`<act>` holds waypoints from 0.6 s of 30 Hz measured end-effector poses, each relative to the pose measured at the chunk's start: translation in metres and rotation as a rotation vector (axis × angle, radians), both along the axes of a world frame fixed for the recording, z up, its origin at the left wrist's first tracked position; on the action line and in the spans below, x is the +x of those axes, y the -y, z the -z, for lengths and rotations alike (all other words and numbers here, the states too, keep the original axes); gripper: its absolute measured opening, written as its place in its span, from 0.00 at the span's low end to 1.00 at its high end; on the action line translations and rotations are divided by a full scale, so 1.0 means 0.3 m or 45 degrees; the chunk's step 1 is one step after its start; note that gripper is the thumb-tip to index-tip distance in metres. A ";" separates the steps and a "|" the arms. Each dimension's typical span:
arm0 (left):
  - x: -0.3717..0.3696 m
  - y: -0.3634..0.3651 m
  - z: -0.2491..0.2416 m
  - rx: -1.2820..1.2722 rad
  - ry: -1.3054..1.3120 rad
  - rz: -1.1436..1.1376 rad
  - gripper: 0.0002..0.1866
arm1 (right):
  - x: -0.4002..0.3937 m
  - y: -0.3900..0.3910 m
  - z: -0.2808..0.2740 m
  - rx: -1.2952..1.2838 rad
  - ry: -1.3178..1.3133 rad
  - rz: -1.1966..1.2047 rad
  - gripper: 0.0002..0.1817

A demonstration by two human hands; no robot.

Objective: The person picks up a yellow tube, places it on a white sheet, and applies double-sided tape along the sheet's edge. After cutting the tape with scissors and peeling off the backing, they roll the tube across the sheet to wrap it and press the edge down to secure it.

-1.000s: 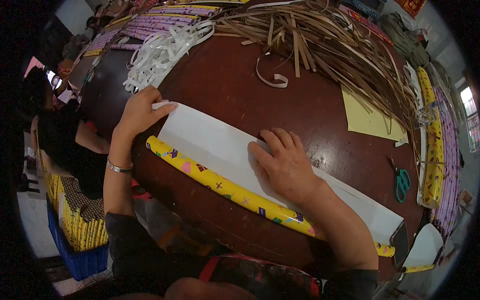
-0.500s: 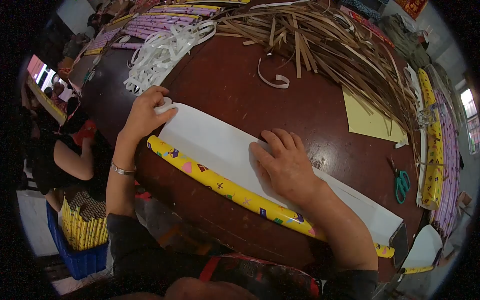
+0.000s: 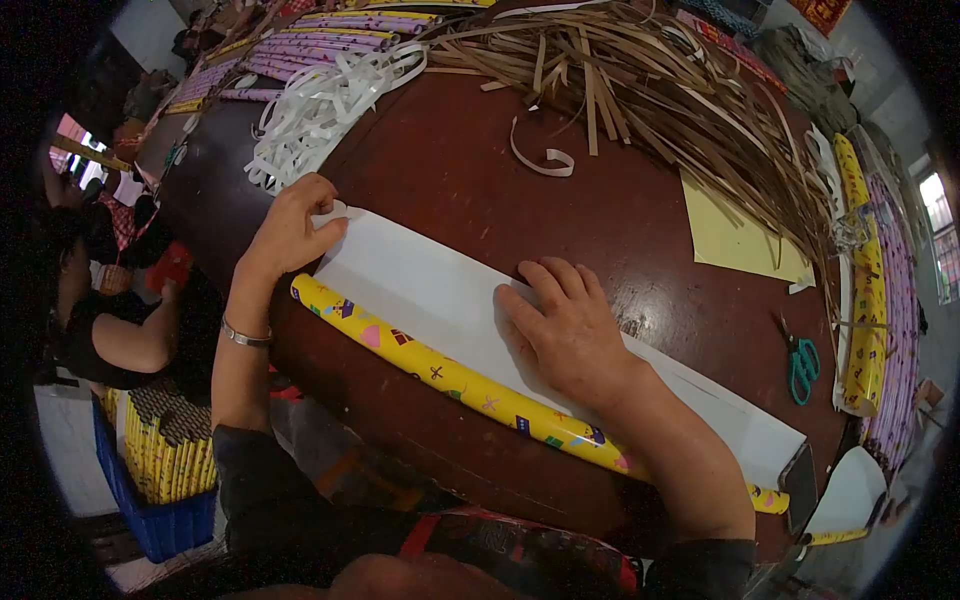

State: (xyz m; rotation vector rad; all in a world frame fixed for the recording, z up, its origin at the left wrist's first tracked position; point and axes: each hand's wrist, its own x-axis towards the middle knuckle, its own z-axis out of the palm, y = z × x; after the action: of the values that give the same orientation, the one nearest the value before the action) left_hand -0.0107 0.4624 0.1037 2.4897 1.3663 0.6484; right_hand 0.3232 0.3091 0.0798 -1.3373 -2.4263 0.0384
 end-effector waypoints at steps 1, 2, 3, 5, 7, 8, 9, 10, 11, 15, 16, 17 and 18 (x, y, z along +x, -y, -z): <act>-0.004 -0.002 0.002 -0.001 0.000 0.000 0.16 | 0.001 -0.001 0.001 0.014 0.010 -0.006 0.18; -0.008 -0.006 0.007 0.024 0.001 -0.011 0.16 | 0.000 -0.001 -0.001 0.013 0.009 -0.006 0.18; -0.010 -0.007 0.010 0.048 0.002 -0.023 0.16 | -0.002 -0.002 -0.004 0.003 0.001 -0.004 0.18; -0.002 0.002 -0.004 0.039 -0.032 -0.049 0.16 | -0.003 -0.001 -0.005 -0.009 -0.007 -0.001 0.17; 0.001 0.005 -0.011 0.032 -0.068 -0.076 0.16 | -0.004 -0.001 -0.002 0.002 -0.022 -0.001 0.17; 0.000 0.005 -0.012 0.042 -0.091 -0.079 0.16 | -0.004 0.000 -0.001 0.000 -0.023 -0.001 0.17; 0.000 0.003 -0.014 0.054 -0.113 -0.081 0.16 | -0.004 -0.001 -0.001 0.001 -0.018 0.000 0.17; -0.002 0.000 -0.014 0.055 -0.113 -0.082 0.16 | -0.004 -0.001 -0.001 0.002 -0.012 0.000 0.17; -0.005 -0.003 -0.012 0.098 -0.138 -0.073 0.16 | -0.004 -0.002 -0.001 0.001 -0.012 0.000 0.17; 0.000 -0.006 -0.018 0.167 -0.213 -0.093 0.16 | -0.004 -0.002 -0.008 0.024 -0.005 -0.010 0.19; 0.002 -0.008 -0.016 0.167 -0.212 -0.094 0.16 | -0.005 -0.003 -0.010 0.045 -0.004 -0.016 0.21; 0.003 -0.010 -0.012 0.185 -0.229 -0.110 0.16 | -0.005 -0.003 -0.012 0.044 -0.003 -0.017 0.21; 0.003 -0.012 -0.009 0.203 -0.246 -0.126 0.17 | -0.004 -0.002 -0.013 0.040 0.001 -0.015 0.21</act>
State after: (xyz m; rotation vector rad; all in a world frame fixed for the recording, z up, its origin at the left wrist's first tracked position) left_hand -0.0097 0.4660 0.1062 2.6839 1.5721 0.5699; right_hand 0.3219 0.3097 0.0838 -1.3092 -2.4252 0.0031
